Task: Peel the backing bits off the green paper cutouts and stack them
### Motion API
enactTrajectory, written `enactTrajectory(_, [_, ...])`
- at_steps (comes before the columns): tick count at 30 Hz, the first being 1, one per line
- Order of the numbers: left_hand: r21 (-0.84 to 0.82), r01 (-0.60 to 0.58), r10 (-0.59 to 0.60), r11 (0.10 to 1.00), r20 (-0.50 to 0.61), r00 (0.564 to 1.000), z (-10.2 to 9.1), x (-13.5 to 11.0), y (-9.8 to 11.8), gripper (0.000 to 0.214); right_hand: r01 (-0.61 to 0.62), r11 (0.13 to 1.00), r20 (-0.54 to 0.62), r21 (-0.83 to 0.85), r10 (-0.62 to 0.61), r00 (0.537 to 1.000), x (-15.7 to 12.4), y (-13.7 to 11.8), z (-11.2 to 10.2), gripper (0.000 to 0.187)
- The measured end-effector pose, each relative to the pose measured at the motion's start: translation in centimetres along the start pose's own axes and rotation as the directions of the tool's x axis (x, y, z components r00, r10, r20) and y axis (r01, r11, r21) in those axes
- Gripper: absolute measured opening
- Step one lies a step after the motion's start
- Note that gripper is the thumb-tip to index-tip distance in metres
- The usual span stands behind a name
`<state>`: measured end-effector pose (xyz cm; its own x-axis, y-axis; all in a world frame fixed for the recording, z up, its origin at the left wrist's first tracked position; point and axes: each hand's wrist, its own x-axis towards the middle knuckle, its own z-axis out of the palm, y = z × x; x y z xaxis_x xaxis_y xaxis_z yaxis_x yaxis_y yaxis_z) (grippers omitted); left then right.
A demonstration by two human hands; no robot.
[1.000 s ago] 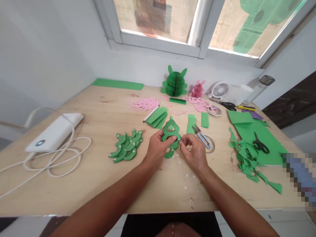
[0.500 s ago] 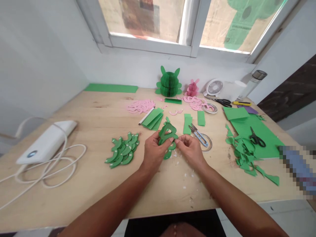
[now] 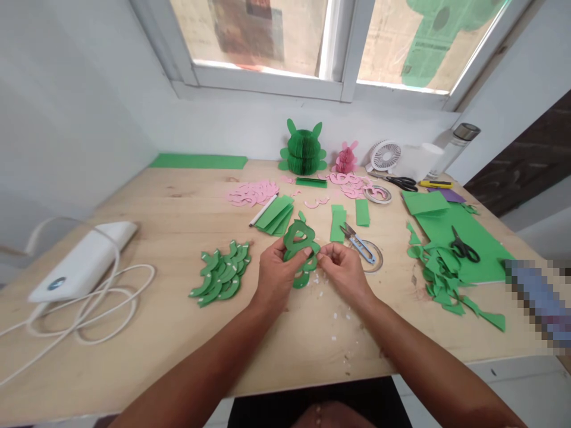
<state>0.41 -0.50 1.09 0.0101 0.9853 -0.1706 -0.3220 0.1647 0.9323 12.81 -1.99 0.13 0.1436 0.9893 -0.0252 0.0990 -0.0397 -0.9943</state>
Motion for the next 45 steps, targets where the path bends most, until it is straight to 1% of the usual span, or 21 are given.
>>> enactTrajectory(5, [-0.029,0.011,-0.011,1.0,0.004,1.0,-0.01,0.01,0.09,0.04,0.003,1.0,0.004,-0.008,-0.003,1.0,-0.11,-0.29,-0.01,0.01])
enactTrajectory(11, [0.015,-0.02,0.02,1.0,0.006,1.0,-0.07,-0.05,0.04,0.036,-0.007,1.0,0.017,-0.014,0.007,1.0,-0.13,-0.31,-0.08,0.015])
enactTrajectory(20, [0.015,-0.01,0.01,1.0,0.004,1.0,-0.02,0.02,0.01,0.033,0.003,1.0,0.025,-0.029,-0.002,1.0,0.09,0.15,-0.25,0.01])
enactTrajectory(24, [0.004,-0.031,0.031,1.0,0.002,1.0,-0.07,-0.02,0.01,0.033,0.028,0.998,0.018,-0.062,-0.027,0.999,-0.05,-0.01,-0.23,0.011])
enactTrajectory(27, [0.045,-0.073,0.074,0.996,-0.013,0.997,0.03,-0.1,0.1,0.029,0.034,0.996,0.002,-0.087,-0.034,0.999,-0.1,-0.01,-0.16,0.013])
enactTrajectory(31, [0.122,-0.087,0.092,0.989,-0.032,0.995,0.25,-0.18,0.19,0.026,0.021,0.996,-0.004,-0.084,-0.021,1.0,-0.04,0.12,-0.11,0.014])
enactTrajectory(38, [0.14,-0.108,0.11,0.984,-0.007,0.994,0.16,-0.11,-0.21,0.028,0.012,0.996,-0.017,-0.087,-0.013,1.0,0.04,0.36,-0.12,0.011])
enactTrajectory(40, [0.138,-0.094,0.097,0.986,-0.017,0.995,0.15,-0.13,-0.19,0.03,0.015,0.996,-0.015,-0.089,-0.016,1.0,0.05,0.37,-0.12,0.011])
enactTrajectory(45, [0.079,-0.019,0.021,0.997,-0.028,0.999,0.07,-0.11,0.03,0.038,0.025,0.996,-0.008,-0.081,-0.026,1.0,0.11,0.45,-0.12,0.011])
